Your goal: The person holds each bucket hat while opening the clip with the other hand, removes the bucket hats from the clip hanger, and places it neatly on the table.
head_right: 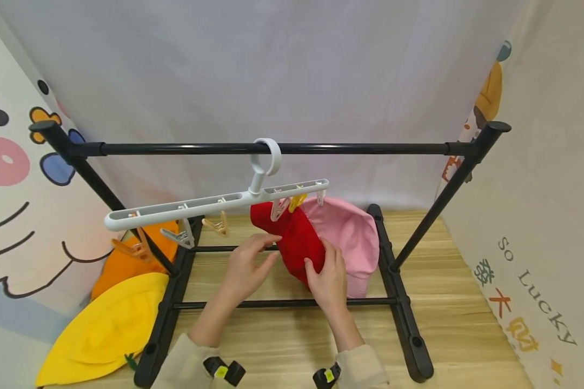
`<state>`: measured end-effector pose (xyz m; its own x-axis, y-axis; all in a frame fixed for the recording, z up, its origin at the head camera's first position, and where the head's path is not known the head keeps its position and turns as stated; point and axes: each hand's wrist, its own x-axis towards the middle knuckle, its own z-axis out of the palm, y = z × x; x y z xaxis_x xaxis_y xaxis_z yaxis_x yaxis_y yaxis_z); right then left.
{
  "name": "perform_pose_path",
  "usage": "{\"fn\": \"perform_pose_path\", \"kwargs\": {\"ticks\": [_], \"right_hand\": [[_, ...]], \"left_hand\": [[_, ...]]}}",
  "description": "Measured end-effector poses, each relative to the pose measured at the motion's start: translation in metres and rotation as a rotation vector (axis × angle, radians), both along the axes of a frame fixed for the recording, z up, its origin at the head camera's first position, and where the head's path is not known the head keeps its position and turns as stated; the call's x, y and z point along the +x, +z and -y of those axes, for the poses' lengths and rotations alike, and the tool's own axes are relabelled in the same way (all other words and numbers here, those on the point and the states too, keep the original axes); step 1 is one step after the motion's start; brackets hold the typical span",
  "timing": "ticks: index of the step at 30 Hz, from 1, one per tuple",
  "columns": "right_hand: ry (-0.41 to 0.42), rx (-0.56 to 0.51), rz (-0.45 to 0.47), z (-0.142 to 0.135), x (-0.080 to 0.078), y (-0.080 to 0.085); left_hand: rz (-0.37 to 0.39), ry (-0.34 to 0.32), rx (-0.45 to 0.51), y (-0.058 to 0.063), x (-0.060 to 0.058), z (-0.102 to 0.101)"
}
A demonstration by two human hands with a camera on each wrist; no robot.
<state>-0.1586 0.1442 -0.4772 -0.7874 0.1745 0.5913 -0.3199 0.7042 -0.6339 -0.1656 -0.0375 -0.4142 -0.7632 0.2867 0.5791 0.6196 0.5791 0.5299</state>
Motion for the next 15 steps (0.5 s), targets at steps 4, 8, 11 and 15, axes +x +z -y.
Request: {"fn": "perform_pose_path", "kwargs": {"ticks": [4, 8, 11, 15], "right_hand": [[-0.011, -0.007, -0.039, -0.001, 0.0, -0.002], [-0.033, -0.005, -0.057, -0.002, 0.001, -0.002], [-0.059, 0.008, -0.07, -0.002, 0.001, -0.001], [-0.082, 0.027, -0.092, -0.003, 0.001, -0.001]], "left_hand": [[0.008, 0.004, -0.01, 0.003, -0.002, -0.006], [0.0, 0.004, -0.011, 0.005, -0.004, -0.013], [-0.002, 0.011, -0.011, 0.007, -0.004, -0.017], [-0.002, 0.012, -0.006, 0.007, -0.004, -0.021]]}}
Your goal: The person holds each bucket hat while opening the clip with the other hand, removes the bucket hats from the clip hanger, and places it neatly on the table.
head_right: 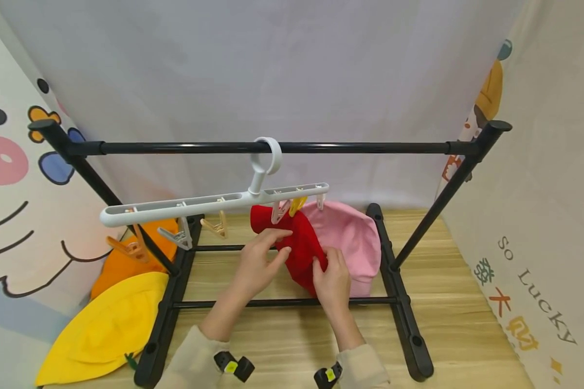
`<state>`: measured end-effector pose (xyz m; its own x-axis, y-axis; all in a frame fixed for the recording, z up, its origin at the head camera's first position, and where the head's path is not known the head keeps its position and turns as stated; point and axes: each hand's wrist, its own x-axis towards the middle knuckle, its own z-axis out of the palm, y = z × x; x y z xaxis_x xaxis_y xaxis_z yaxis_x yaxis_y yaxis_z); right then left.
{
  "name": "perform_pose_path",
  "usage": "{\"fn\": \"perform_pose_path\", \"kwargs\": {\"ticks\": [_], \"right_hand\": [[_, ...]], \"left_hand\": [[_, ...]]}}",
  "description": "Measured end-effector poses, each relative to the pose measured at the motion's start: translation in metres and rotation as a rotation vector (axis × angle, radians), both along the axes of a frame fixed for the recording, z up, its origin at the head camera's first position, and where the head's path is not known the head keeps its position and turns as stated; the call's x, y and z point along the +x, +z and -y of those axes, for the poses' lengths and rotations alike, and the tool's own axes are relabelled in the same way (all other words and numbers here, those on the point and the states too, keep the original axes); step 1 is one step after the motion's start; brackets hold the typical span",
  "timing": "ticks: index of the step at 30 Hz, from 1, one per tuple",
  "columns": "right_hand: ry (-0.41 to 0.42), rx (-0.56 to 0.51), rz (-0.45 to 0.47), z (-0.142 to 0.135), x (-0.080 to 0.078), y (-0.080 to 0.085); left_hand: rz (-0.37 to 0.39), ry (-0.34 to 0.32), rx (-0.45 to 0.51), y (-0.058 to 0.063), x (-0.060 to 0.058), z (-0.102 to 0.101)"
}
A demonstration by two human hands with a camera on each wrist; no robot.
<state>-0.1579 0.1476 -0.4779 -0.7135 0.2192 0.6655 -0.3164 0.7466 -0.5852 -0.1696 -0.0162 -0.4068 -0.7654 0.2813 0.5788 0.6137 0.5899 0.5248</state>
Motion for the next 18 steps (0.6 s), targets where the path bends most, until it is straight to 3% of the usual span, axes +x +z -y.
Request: {"fn": "perform_pose_path", "kwargs": {"ticks": [11, 18], "right_hand": [[0.001, -0.009, -0.033, -0.002, 0.001, 0.005], [0.011, -0.003, -0.117, -0.003, -0.002, 0.014]], "left_hand": [[-0.029, -0.021, -0.001, 0.007, 0.0, -0.007], [-0.014, -0.01, -0.023, 0.017, -0.002, -0.011]]}}
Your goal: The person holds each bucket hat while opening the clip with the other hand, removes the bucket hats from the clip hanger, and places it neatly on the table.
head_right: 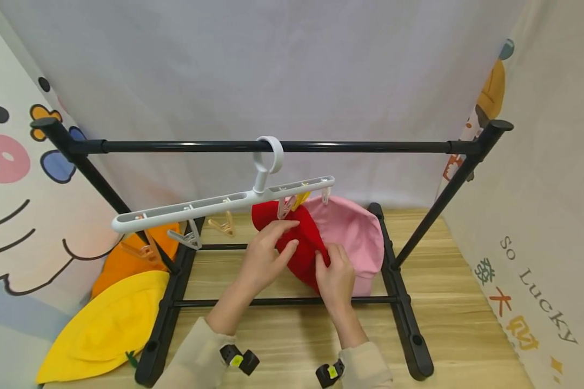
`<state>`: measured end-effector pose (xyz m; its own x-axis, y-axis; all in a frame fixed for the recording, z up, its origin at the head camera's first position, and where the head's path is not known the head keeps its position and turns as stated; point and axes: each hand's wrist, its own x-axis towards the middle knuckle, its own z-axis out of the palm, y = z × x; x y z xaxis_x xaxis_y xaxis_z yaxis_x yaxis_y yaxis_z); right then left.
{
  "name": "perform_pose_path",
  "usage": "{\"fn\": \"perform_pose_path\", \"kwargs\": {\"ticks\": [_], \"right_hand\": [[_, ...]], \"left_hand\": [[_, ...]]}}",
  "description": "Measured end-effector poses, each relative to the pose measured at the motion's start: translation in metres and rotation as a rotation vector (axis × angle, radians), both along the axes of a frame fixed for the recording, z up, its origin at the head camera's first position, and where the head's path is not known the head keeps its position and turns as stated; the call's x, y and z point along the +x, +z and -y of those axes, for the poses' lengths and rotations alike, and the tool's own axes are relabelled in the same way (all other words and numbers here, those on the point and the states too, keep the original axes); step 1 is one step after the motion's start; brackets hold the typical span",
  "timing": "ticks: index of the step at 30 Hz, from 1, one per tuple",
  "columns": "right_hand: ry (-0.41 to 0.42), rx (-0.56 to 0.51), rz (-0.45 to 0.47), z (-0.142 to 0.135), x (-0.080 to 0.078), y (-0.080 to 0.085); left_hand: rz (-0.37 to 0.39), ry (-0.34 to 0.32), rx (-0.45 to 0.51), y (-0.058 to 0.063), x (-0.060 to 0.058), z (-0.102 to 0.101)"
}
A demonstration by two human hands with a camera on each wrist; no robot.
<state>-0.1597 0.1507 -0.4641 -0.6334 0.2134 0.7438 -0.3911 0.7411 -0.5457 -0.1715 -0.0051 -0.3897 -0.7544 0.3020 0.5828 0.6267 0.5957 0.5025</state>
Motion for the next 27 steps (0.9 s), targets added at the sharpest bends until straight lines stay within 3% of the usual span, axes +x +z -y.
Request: {"fn": "perform_pose_path", "kwargs": {"ticks": [8, 18, 27], "right_hand": [[0.031, 0.03, -0.021, -0.004, 0.002, 0.017], [0.032, 0.067, -0.072, -0.014, 0.008, 0.023], [0.06, 0.103, 0.005, -0.025, 0.015, 0.026]], "left_hand": [[-0.022, 0.024, 0.003, 0.008, -0.005, -0.007], [0.0, 0.052, 0.019, 0.009, -0.01, -0.012], [0.053, 0.084, 0.03, 0.007, -0.02, -0.007]]}}
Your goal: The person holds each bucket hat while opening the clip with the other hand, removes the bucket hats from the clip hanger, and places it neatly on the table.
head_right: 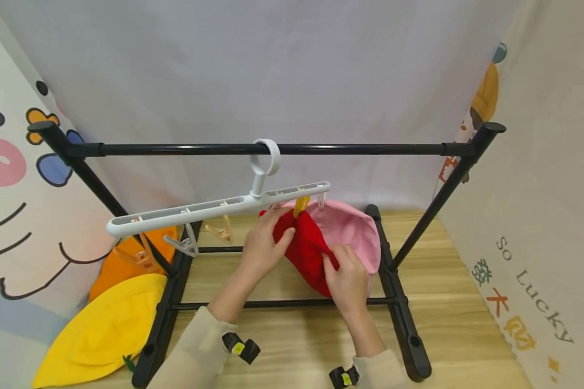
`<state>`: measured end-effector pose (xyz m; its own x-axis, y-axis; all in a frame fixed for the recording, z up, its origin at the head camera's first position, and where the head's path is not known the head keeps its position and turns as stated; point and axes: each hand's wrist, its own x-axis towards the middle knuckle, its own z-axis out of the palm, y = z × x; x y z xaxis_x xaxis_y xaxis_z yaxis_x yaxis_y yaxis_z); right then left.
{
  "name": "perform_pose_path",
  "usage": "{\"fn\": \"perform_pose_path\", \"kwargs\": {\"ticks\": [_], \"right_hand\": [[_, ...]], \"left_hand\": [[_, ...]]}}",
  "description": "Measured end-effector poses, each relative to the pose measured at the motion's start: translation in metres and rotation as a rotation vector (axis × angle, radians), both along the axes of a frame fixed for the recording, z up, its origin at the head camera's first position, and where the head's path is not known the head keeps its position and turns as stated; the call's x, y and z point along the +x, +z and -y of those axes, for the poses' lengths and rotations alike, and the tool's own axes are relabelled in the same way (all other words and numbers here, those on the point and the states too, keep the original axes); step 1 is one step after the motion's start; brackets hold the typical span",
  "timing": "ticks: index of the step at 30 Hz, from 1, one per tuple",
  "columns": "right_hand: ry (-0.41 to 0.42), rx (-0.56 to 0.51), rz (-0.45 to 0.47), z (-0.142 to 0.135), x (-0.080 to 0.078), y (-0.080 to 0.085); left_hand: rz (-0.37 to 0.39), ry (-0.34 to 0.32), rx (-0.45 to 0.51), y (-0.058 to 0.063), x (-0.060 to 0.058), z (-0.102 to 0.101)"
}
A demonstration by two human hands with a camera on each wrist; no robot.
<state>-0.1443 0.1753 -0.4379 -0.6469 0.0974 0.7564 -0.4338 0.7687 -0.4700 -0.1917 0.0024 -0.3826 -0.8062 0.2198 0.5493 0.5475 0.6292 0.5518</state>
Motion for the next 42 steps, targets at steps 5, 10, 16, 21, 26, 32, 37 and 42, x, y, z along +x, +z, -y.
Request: {"fn": "perform_pose_path", "kwargs": {"ticks": [5, 10, 16, 21, 26, 32, 37, 42], "right_hand": [[0.017, 0.035, -0.016, -0.005, 0.003, 0.001], [0.012, 0.037, -0.016, -0.008, 0.003, 0.002], [0.016, 0.038, -0.037, -0.01, 0.003, 0.004], [0.027, 0.043, -0.052, -0.011, 0.002, 0.004], [0.024, 0.04, -0.063, -0.013, 0.003, 0.004], [0.029, 0.038, -0.035, -0.016, 0.002, 0.003], [0.033, 0.045, -0.022, -0.018, 0.002, 0.003], [0.027, 0.046, -0.032, -0.018, 0.003, 0.002]], "left_hand": [[0.068, -0.017, -0.024, 0.0, -0.008, 0.003], [0.08, -0.071, -0.065, -0.001, -0.016, 0.002], [0.094, -0.119, -0.082, -0.003, -0.027, -0.001], [0.115, -0.16, -0.094, -0.003, -0.035, -0.002], [0.119, -0.195, -0.09, -0.003, -0.041, -0.006], [0.129, -0.215, -0.035, -0.002, -0.045, -0.012], [0.212, -0.199, 0.008, 0.0, -0.047, -0.017], [0.314, -0.185, 0.027, 0.001, -0.049, -0.02]]}}
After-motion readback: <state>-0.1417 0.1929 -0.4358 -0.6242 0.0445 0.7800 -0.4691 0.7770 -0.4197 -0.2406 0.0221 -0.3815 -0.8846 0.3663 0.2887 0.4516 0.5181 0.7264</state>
